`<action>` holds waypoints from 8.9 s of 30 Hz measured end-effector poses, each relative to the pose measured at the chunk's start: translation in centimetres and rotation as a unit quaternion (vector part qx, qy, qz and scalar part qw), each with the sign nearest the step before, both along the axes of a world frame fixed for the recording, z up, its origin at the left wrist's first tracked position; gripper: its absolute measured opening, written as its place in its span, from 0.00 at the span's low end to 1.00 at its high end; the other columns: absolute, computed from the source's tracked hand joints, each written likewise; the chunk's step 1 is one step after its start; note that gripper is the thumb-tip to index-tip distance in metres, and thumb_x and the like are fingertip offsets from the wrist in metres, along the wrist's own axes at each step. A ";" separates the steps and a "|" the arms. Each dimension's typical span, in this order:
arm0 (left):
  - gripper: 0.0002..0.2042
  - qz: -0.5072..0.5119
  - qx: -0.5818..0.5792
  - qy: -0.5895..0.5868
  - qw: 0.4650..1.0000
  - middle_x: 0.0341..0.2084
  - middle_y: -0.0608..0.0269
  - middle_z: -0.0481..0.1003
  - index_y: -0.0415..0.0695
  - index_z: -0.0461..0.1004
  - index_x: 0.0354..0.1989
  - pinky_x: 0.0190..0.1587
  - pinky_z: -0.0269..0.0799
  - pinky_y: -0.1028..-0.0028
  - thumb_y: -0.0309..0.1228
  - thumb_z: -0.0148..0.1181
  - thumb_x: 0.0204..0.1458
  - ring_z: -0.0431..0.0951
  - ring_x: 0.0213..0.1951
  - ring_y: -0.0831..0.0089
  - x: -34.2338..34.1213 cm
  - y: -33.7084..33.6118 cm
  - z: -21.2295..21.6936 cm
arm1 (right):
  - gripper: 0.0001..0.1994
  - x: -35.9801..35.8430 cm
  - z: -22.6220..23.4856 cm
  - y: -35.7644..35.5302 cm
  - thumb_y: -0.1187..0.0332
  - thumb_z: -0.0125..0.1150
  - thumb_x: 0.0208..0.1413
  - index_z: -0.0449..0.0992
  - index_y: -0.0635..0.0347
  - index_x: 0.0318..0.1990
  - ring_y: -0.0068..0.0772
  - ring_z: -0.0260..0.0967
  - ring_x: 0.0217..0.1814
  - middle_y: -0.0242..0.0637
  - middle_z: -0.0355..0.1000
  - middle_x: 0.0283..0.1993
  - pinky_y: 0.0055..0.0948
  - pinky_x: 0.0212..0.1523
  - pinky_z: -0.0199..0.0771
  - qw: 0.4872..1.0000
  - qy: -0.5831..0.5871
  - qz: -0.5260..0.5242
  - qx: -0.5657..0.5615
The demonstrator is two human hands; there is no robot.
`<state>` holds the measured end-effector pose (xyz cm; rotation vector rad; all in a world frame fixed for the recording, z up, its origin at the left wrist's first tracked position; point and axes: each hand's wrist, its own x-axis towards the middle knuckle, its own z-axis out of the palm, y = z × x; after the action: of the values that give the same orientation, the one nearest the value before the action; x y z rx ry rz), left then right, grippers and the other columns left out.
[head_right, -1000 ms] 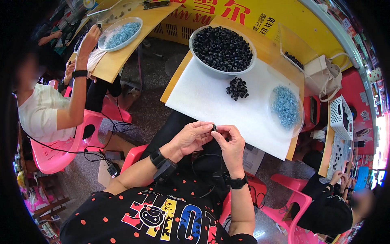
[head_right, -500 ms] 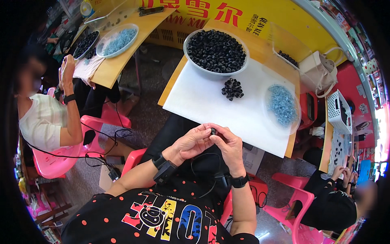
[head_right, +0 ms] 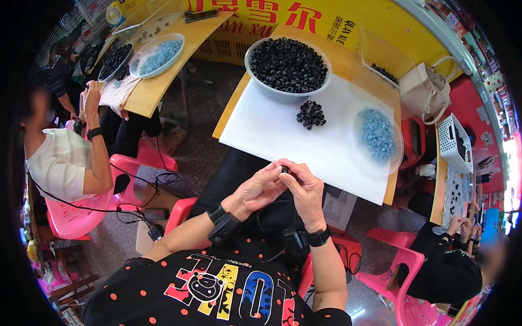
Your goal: The recorder uses their hands to assemble small black and blue plastic/rubber components at a workbench.
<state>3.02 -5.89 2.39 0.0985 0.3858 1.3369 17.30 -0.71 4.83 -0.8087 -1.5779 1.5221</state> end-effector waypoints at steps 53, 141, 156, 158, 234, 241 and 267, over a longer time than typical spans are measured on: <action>0.13 -0.009 -0.091 0.006 0.996 0.43 0.64 0.76 0.44 0.72 0.49 0.48 0.77 0.75 0.29 0.65 0.58 0.78 0.45 0.73 -0.8 4.6 0.5 | 0.14 0.3 2.3 5.1 0.70 0.65 0.58 0.82 0.59 0.52 0.21 0.69 0.43 0.33 0.76 0.49 0.21 0.42 0.66 0.993 -0.106 -0.039 0.045; 0.14 -0.016 -0.025 0.020 0.999 0.47 0.52 0.76 0.36 0.71 0.55 0.52 0.81 0.76 0.21 0.58 0.60 0.80 0.48 0.70 -2.8 2.6 3.4 | 0.07 -0.2 4.6 1.5 0.78 0.64 0.60 0.80 0.69 0.45 0.19 0.74 0.42 0.33 0.78 0.40 0.18 0.46 0.73 0.989 0.082 -0.104 -0.070; 0.12 0.011 -0.020 0.130 0.991 0.44 0.57 0.78 0.35 0.76 0.52 0.54 0.77 0.71 0.21 0.59 0.60 0.80 0.46 0.70 -2.4 2.9 2.7 | 0.09 -1.3 5.0 1.1 0.78 0.67 0.54 0.83 0.62 0.43 0.27 0.74 0.36 0.38 0.78 0.40 0.23 0.34 0.71 0.959 -0.146 -0.162 0.182; 0.13 0.023 -0.024 0.127 0.991 0.44 0.57 0.78 0.35 0.75 0.53 0.54 0.77 0.72 0.21 0.60 0.60 0.79 0.46 0.72 -2.4 2.8 2.8 | 0.10 -1.5 4.9 1.1 0.78 0.67 0.54 0.83 0.61 0.44 0.29 0.74 0.37 0.39 0.77 0.40 0.25 0.36 0.72 0.954 -0.151 -0.158 0.206; 0.13 0.003 -0.033 -0.010 0.999 0.39 0.58 0.78 0.38 0.71 0.53 0.48 0.80 0.73 0.27 0.58 0.62 0.80 0.41 0.71 -3.7 6.6 -2.7 | 0.11 1.2 0.6 8.2 0.71 0.60 0.65 0.77 0.68 0.49 0.19 0.68 0.28 0.37 0.76 0.34 0.17 0.31 0.68 0.983 0.062 -0.093 -0.148; 0.10 -0.012 -0.031 0.017 0.999 0.39 0.61 0.79 0.40 0.72 0.49 0.46 0.80 0.75 0.27 0.60 0.61 0.80 0.40 0.73 -2.7 4.8 -0.3 | 0.07 1.6 1.7 4.7 0.73 0.60 0.64 0.77 0.67 0.46 0.21 0.69 0.29 0.40 0.77 0.35 0.19 0.33 0.72 0.957 0.151 -0.061 -0.241; 0.09 0.010 -0.031 0.102 0.994 0.38 0.62 0.80 0.39 0.76 0.48 0.47 0.79 0.74 0.25 0.61 0.60 0.80 0.40 0.76 -2.5 3.8 -0.1 | 0.09 -0.8 3.8 2.0 0.79 0.67 0.55 0.82 0.65 0.43 0.25 0.77 0.35 0.40 0.79 0.38 0.23 0.38 0.77 0.967 -0.169 -0.108 0.159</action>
<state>0.48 -2.07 2.27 0.1812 0.6028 1.3376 16.47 1.27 8.68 -1.0534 -1.8510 0.9780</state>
